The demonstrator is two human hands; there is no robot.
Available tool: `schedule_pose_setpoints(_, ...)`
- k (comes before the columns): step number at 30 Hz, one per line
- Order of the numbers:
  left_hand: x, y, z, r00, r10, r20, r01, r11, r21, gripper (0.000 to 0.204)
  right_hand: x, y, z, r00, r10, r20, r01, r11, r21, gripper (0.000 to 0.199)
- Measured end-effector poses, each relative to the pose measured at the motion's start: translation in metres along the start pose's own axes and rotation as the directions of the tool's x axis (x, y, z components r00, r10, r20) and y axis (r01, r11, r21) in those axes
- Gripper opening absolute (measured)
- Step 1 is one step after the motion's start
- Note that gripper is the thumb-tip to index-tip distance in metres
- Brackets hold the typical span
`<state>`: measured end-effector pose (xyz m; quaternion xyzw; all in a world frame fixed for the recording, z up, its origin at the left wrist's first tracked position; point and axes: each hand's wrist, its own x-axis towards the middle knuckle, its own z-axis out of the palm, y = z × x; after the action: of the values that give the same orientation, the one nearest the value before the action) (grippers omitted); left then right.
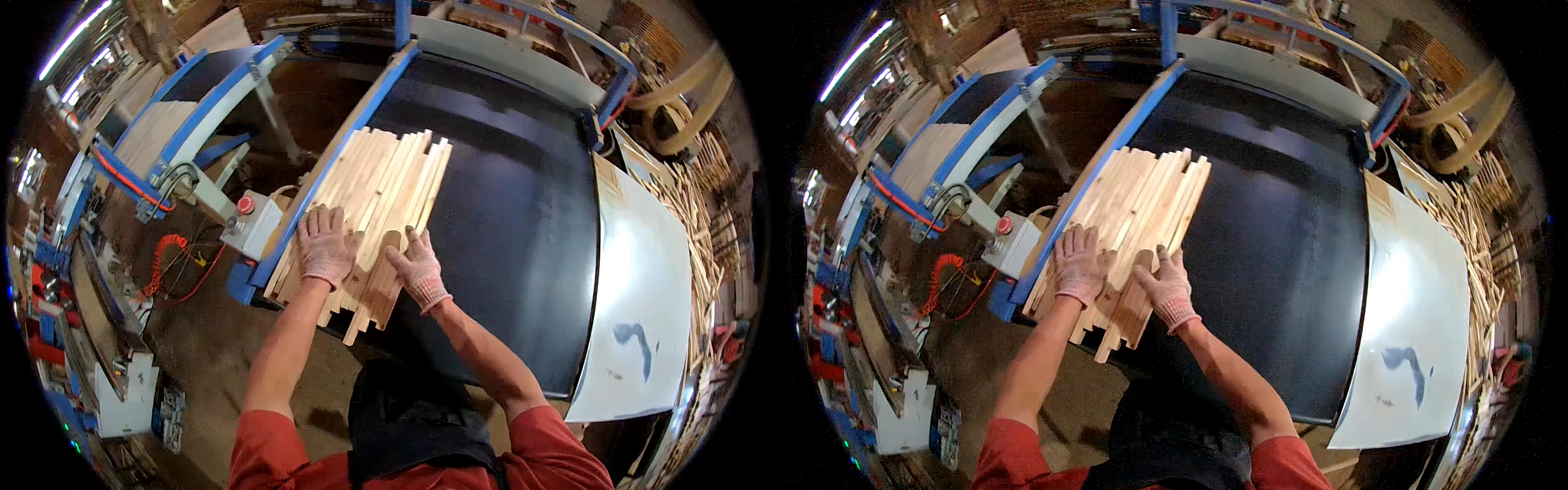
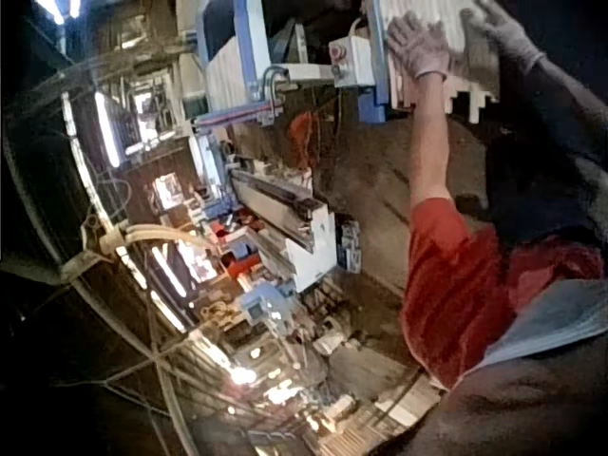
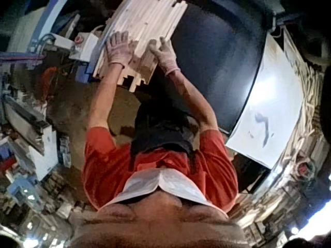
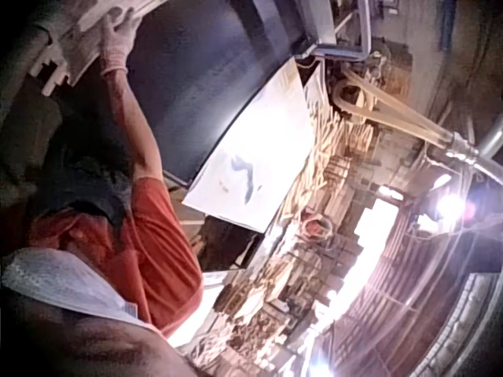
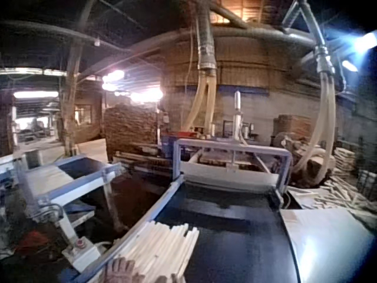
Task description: The person picks up groups of wooden planks from a table, sorts through them, and places some onto a moving conveyor belt while others are placed on different stacks.
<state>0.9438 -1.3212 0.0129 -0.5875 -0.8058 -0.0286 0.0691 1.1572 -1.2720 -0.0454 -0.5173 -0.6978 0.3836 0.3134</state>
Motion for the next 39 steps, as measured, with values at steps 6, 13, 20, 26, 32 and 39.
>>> schedule_pose_setpoints(6, 0.001, -0.015, 0.021, 0.998, 0.014, 0.064, -0.008, 0.996, -0.092, 0.072, -0.032, -0.020, -0.059, 0.960, 0.121, 0.251, -0.217, 0.890, 0.402, 0.045)
schedule_pose_setpoints(13, -0.019, 0.076, 0.010, 0.993, -0.102, 0.054, 0.115, 0.918, -0.378, 0.066, -0.153, 0.076, -0.113, 0.821, -0.101, 0.562, -0.280, 0.787, 0.550, 0.066)
schedule_pose_setpoints(20, -0.157, 0.333, -0.029, 0.883, 0.468, 0.014, -0.006, 0.040, -0.999, 0.051, -0.409, 0.149, -0.247, 0.833, 0.181, 0.523, -0.390, 0.863, 0.321, 0.067)
schedule_pose_setpoints(26, -0.373, 0.532, -0.039, 0.322, 0.944, 0.070, 0.186, 0.009, -0.983, 0.039, -0.665, 0.294, -0.277, 0.522, 0.818, -0.241, -0.747, 0.575, 0.334, 0.059)
schedule_pose_setpoints(32, -0.555, 0.655, -0.047, -0.418, 0.881, 0.222, -0.248, 0.124, -0.961, 0.052, -0.906, 0.397, -0.230, 0.107, 0.952, -0.286, -0.786, 0.257, 0.562, 0.050)
schedule_pose_setpoints(39, -0.651, 0.758, -0.027, -0.632, 0.692, 0.350, -0.422, 0.072, -0.904, 0.062, -1.044, 0.449, -0.096, -0.247, 0.968, -0.034, -0.822, -0.191, 0.537, 0.047)
